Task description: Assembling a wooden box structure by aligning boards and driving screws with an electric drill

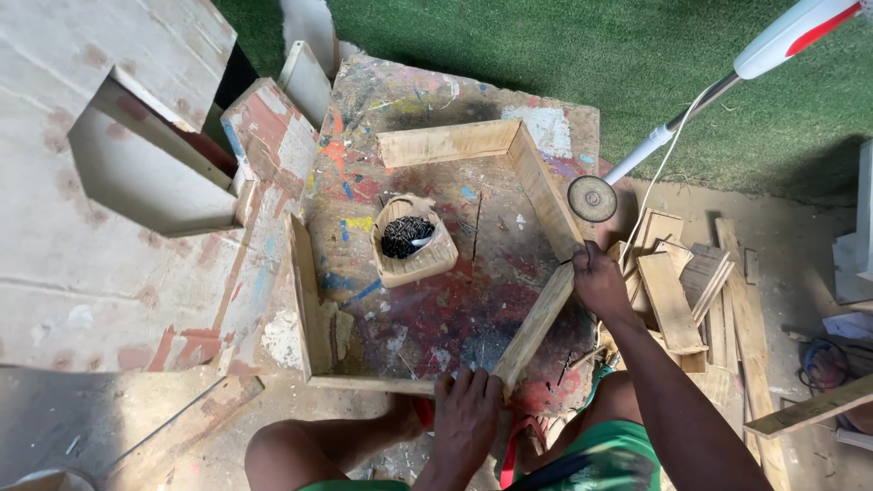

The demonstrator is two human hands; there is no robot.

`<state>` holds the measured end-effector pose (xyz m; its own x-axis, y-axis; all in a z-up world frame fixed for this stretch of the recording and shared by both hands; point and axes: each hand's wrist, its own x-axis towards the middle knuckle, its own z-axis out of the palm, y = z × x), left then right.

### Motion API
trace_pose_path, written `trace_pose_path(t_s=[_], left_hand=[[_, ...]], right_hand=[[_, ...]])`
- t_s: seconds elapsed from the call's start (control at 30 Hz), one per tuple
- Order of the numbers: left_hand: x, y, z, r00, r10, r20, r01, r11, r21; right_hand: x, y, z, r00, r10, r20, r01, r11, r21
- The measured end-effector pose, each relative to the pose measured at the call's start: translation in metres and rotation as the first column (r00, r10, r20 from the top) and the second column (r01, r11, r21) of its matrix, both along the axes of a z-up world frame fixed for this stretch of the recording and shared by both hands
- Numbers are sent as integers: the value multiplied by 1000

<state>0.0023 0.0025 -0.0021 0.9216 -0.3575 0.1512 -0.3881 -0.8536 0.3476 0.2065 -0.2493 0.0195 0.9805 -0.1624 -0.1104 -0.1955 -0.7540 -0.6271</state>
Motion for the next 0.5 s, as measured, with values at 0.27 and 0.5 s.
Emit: trace_pose_path(t_s=[0.27, 0.5], left_hand=[[2, 0, -5, 997, 18, 72, -20, 999, 26], [3, 1, -11, 983, 23, 181, -25, 1000, 7]], right_hand=[[-4, 11, 34, 989, 41, -145, -43, 999, -8], [4, -1, 15, 987, 97, -129, -104, 994, -46]])
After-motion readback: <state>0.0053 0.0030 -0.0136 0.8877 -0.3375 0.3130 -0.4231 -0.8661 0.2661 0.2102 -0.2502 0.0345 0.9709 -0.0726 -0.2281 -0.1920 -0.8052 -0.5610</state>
